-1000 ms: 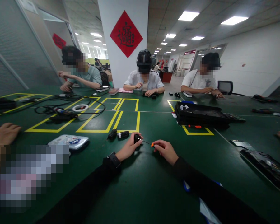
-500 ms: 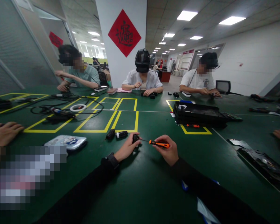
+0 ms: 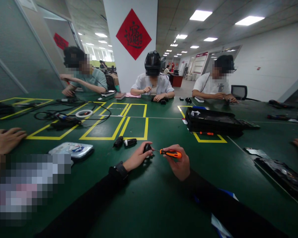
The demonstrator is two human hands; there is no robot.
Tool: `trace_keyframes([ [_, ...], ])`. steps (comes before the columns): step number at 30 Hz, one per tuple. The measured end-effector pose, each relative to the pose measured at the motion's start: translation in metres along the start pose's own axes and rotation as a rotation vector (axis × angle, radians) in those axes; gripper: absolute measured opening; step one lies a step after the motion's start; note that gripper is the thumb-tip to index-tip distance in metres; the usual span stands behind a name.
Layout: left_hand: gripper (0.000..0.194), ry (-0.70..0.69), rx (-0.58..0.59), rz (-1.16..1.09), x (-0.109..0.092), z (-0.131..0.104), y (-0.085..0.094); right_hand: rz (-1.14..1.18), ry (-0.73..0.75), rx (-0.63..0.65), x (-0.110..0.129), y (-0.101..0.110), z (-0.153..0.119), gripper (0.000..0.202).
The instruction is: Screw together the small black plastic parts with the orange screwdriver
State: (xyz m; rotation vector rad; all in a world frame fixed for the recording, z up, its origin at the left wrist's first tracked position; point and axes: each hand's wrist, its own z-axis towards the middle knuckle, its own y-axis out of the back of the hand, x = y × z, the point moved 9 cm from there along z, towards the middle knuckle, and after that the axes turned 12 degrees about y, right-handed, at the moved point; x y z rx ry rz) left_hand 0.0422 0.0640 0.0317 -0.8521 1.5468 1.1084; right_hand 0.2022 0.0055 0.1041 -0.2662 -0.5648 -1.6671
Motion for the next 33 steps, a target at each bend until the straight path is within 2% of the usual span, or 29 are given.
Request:
trace_keyframes([
  [4, 0.041, 0.005, 0.003, 0.007, -0.001, -0.001, -0.001, -0.006, -0.004, 0.006, 0.002, 0.0, 0.0, 0.029],
  [13, 0.038, -0.008, -0.02, 0.037, -0.001, 0.0, 0.001, 0.018, -0.076, 0.009, -0.006, -0.001, -0.001, 0.018],
  [16, 0.031, -0.07, -0.094, 0.09, -0.007, -0.002, 0.008, -0.044, -0.11, 0.006, -0.012, 0.002, -0.001, 0.018],
  [20, 0.022, -0.148, -0.195, 0.175, -0.015, -0.005, 0.016, -0.154, -0.241, 0.045, -0.029, 0.006, -0.005, 0.022],
  [23, 0.022, -0.139, -0.23, 0.13, -0.011, -0.004, 0.019, -0.164, -0.335, 0.117, -0.044, 0.003, -0.009, 0.027],
  [26, 0.026, -0.095, -0.237, 0.084, -0.005, -0.001, 0.02, -0.183, -0.389, 0.265, -0.055, -0.006, -0.014, 0.028],
  [30, 0.035, -0.02, -0.193, 0.059, 0.002, 0.001, 0.016, -0.24, -0.356, 0.477, -0.061, -0.02, -0.02, 0.029],
  [33, 0.035, 0.004, -0.18, 0.044, 0.004, 0.002, 0.017, -0.278, -0.308, 0.533, -0.06, -0.025, -0.019, 0.033],
])
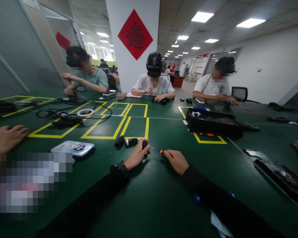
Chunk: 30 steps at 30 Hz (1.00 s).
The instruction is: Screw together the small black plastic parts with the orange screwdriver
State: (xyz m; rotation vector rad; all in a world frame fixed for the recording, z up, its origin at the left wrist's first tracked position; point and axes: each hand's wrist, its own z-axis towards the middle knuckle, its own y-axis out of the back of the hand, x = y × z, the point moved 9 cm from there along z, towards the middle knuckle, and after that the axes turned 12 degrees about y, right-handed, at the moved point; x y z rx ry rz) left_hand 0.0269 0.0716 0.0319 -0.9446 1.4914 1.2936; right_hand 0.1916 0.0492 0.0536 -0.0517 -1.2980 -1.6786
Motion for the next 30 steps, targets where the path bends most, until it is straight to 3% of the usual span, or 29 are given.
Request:
trace_keyframes([
  [5, 0.026, -0.068, -0.061, 0.078, -0.008, -0.001, 0.006, -0.008, 0.06, -0.02, 0.003, 0.0, 0.002, 0.018],
  [8, 0.024, -0.117, -0.067, 0.132, -0.016, -0.005, 0.005, 0.013, 0.018, -0.013, -0.003, -0.002, 0.0, 0.016],
  [15, 0.026, -0.081, 0.099, 0.011, -0.018, -0.009, -0.006, -0.021, 0.005, 0.012, 0.0, -0.006, -0.002, 0.021],
  [22, 0.027, -0.061, 0.042, 0.03, -0.011, -0.004, -0.002, 0.052, 0.042, -0.045, -0.001, -0.004, -0.001, 0.014],
  [30, 0.025, -0.07, 0.006, 0.051, -0.012, -0.005, -0.001, 0.08, -0.001, 0.008, -0.002, -0.008, -0.001, 0.015],
])
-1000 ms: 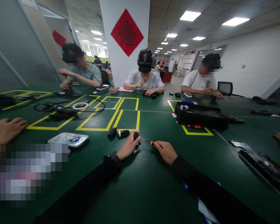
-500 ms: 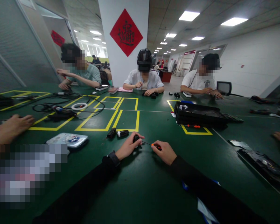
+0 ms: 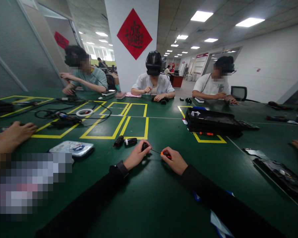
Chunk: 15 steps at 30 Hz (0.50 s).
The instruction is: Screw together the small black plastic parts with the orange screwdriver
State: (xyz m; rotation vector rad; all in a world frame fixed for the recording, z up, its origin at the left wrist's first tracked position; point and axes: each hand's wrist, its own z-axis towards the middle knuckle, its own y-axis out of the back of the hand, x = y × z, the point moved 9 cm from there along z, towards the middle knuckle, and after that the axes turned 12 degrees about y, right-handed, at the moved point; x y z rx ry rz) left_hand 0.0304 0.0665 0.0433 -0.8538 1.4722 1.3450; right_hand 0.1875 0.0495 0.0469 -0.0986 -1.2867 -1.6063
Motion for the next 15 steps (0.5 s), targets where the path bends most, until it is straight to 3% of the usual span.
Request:
trace_keyframes([
  [6, 0.023, -0.009, 0.002, -0.049, 0.005, 0.004, 0.002, 0.063, -0.032, -0.04, 0.0, -0.001, 0.0, 0.015],
  [10, 0.023, -0.009, -0.006, -0.042, 0.007, 0.006, 0.004, 0.114, -0.034, -0.084, -0.006, 0.001, -0.001, 0.026],
  [15, 0.022, -0.024, -0.01, -0.023, 0.005, 0.005, 0.003, -0.095, -0.017, -0.044, -0.007, 0.002, 0.001, 0.019],
])
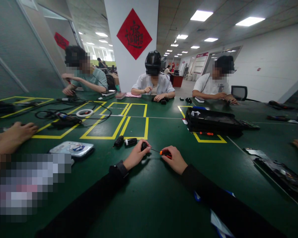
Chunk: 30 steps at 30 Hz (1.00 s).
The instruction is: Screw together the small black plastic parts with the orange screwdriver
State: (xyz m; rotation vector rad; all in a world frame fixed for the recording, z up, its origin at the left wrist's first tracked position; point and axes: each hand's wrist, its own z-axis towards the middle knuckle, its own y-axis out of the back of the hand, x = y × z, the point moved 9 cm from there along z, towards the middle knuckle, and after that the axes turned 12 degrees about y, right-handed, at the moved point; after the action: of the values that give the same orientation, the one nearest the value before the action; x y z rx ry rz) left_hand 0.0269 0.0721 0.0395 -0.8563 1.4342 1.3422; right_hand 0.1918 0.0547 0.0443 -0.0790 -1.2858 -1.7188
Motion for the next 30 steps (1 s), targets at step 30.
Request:
trace_keyframes([
  [30, 0.017, -0.005, 0.001, -0.012, -0.0015, -0.0019, -0.0008, 0.062, 0.016, -0.003, -0.0054, 0.0009, 0.0031, 0.009],
])
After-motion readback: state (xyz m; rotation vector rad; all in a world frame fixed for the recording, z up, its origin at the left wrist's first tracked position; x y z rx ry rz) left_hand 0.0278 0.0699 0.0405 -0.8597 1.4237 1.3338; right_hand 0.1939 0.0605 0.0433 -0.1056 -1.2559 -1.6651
